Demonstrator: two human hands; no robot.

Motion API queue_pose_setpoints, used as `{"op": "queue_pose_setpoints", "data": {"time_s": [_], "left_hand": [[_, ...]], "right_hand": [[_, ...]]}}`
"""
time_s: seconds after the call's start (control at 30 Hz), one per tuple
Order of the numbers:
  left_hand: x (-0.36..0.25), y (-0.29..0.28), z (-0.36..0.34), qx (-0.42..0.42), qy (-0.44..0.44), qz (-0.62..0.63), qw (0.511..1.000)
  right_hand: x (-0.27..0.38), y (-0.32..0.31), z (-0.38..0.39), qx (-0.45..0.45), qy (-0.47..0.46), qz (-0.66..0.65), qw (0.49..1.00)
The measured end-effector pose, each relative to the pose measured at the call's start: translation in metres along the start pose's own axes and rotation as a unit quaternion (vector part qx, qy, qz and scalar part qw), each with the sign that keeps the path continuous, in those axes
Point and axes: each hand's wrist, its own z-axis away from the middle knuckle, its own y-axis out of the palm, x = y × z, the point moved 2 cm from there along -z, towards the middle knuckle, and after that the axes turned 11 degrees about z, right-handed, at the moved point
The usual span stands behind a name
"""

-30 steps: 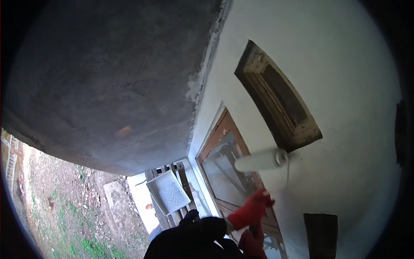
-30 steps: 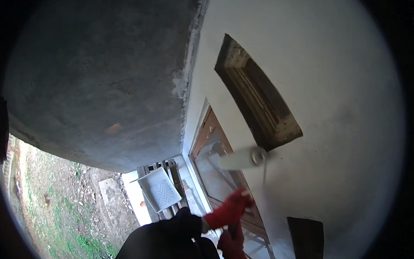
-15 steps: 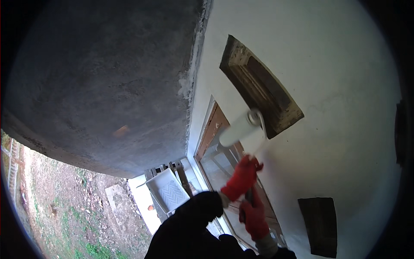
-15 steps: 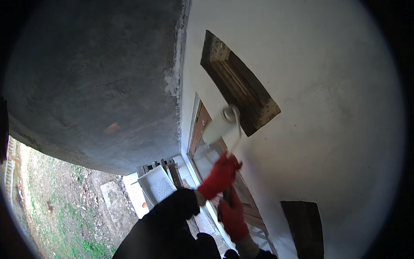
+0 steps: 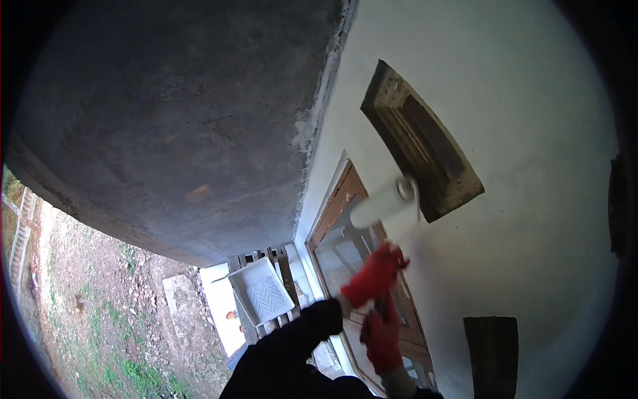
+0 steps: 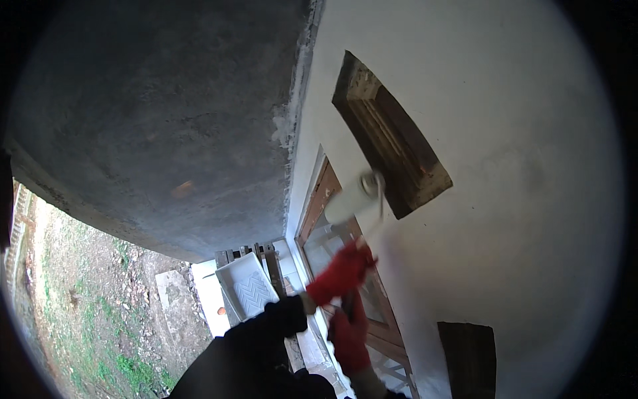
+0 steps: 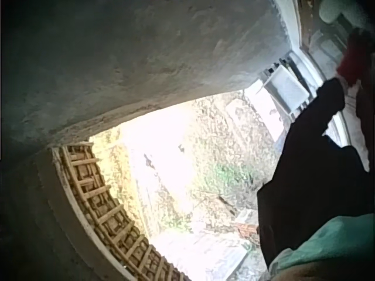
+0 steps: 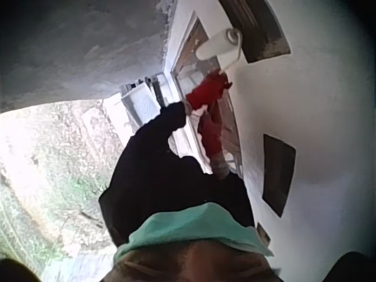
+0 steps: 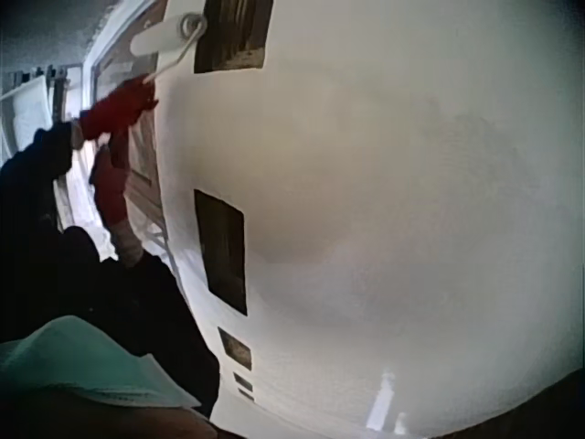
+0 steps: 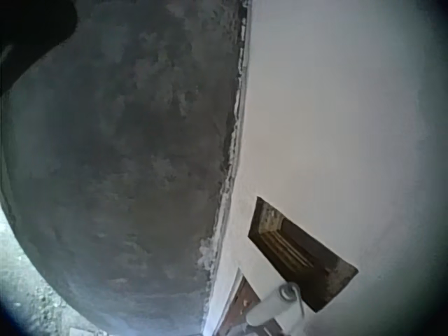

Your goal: The person paints a ceiling and wall section with a roller, and reloads the roller with paint from a tray.

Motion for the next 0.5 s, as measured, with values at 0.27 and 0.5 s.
{"op": "queue_pose_setpoints", "data": {"time_s": [0.27, 0.5], "left_hand": [[-0.11, -0.014, -0.061, 0.081, 0.104, 0.018, 0.991], [-0.073, -0.024, -0.048, 0.088, 0.05, 0.052, 0.993]], "right_hand": [[0.045, 0.063, -0.07, 0.068, 0.028, -0.075, 0.995], [0.031, 0.065, -0.062, -0.016, 0.002, -0.001, 1.0]]}}
